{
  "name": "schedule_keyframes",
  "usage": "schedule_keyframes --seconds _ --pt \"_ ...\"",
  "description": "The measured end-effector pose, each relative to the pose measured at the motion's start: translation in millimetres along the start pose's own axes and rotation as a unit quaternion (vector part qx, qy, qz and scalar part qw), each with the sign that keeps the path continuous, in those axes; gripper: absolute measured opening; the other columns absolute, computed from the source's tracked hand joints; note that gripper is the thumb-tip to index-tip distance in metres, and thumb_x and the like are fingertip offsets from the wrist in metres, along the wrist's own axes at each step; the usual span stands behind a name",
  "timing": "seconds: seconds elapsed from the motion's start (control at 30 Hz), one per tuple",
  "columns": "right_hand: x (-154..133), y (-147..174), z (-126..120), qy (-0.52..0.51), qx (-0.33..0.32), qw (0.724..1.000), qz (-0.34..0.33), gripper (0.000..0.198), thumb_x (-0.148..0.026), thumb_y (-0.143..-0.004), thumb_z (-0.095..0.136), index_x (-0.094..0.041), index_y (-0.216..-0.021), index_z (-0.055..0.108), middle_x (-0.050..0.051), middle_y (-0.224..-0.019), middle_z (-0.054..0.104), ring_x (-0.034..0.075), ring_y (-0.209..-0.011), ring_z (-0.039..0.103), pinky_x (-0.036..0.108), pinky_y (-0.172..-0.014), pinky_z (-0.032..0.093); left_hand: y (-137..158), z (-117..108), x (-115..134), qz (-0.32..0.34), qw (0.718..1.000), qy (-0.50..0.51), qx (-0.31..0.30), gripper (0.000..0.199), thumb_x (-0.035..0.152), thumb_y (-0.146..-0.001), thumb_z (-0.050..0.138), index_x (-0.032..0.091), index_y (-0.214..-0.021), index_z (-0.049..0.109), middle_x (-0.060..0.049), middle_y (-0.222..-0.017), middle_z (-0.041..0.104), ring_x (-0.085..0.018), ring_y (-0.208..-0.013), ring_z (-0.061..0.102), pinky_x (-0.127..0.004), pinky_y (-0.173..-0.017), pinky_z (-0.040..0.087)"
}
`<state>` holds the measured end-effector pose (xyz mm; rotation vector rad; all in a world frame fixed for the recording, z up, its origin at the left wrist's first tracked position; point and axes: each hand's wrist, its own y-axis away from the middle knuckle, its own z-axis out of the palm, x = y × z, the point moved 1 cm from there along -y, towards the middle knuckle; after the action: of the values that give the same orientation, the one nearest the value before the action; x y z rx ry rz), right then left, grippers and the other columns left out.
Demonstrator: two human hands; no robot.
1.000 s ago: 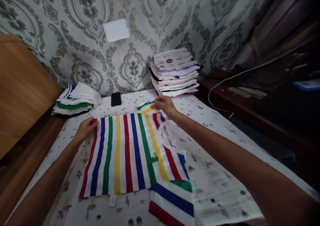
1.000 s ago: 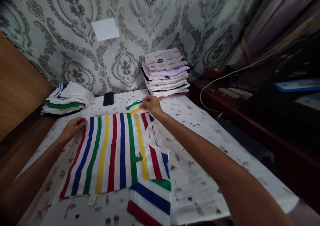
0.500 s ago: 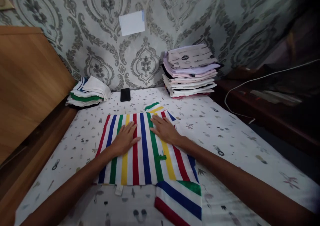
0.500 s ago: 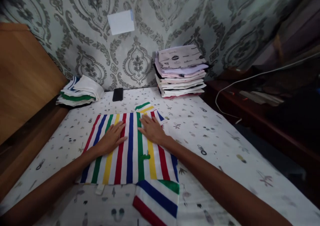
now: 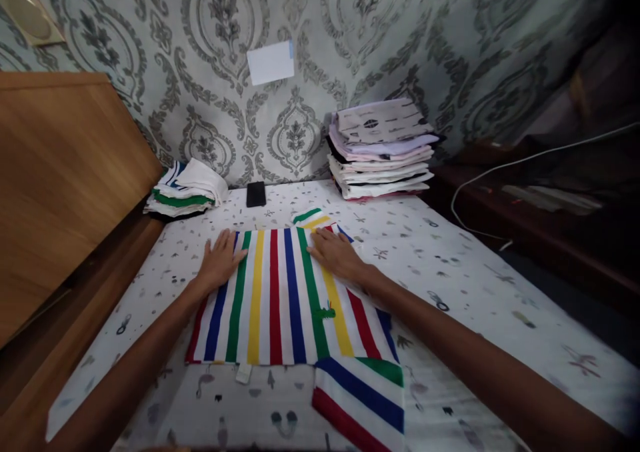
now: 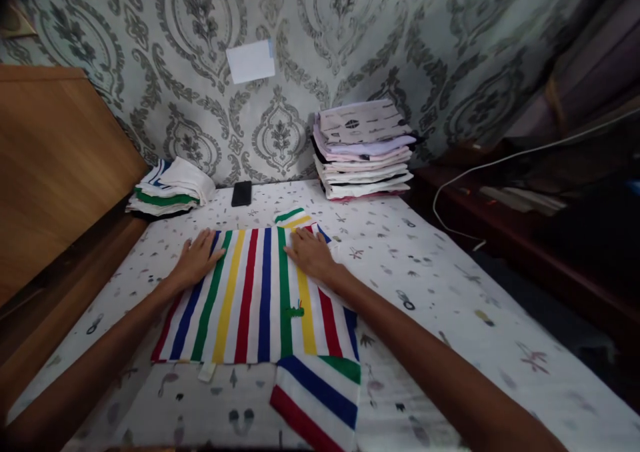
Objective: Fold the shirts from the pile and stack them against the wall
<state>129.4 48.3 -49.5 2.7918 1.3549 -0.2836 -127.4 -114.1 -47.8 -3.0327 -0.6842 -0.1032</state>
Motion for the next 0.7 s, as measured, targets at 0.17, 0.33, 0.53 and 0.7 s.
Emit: schedule_keyframes --seconds 0.17,0.33,0.53,0.7 --pt "5 -38 -6 -0.030 0.052 0.998 0.023 0.040 -0.024 -0.101 0.034 -0.016 -0.131 0.058 0.015 -0.149 0.049 0.029 -0.137 0.046 0.049 -0.113 0.034 -25 5 24 0.117 0.992 0.042 -0.002 0.060 0.046 -0.101 0.025 0.017 -0.153 0.032 -0.012 -0.163 0.030 -0.026 -0.152 0.024 -0.051 -0.121 0.021" --pt "40 -82 -2 -0.062 0.090 0.979 0.171 0.038 -0.021 -0.094 0.042 -0.013 -0.126 0.062 0.019 -0.132 0.060 0.032 -0.120 0.056 0.044 -0.098 0.046 -57 -4 -20 0.033 0.997 0.034 0.055 0.041 0.026 -0.097 0.033 0.018 -0.129 0.057 -0.014 -0.136 0.059 -0.028 -0.129 0.051 -0.048 -0.107 0.039" --pt "60 -108 3 -0.088 0.113 0.968 0.206 0.024 -0.022 -0.087 0.053 -0.017 -0.105 0.068 0.016 -0.119 0.064 0.030 -0.111 0.058 0.039 -0.091 0.049 -69 -11 -51 0.011 0.998 0.026 0.048 0.021 0.031 -0.092 0.046 0.020 -0.094 0.064 -0.008 -0.101 0.068 -0.025 -0.101 0.060 -0.037 -0.090 0.046" --pt "65 -106 11 -0.109 0.149 0.953 0.239 0.027 -0.021 -0.093 0.040 -0.018 -0.110 0.062 0.014 -0.111 0.067 0.028 -0.105 0.060 0.039 -0.086 0.049 -67 -12 -54 -0.020 0.998 0.013 0.052 0.027 0.036 -0.096 0.040 0.021 -0.084 0.060 -0.008 -0.095 0.068 -0.025 -0.095 0.060 -0.037 -0.084 0.046"
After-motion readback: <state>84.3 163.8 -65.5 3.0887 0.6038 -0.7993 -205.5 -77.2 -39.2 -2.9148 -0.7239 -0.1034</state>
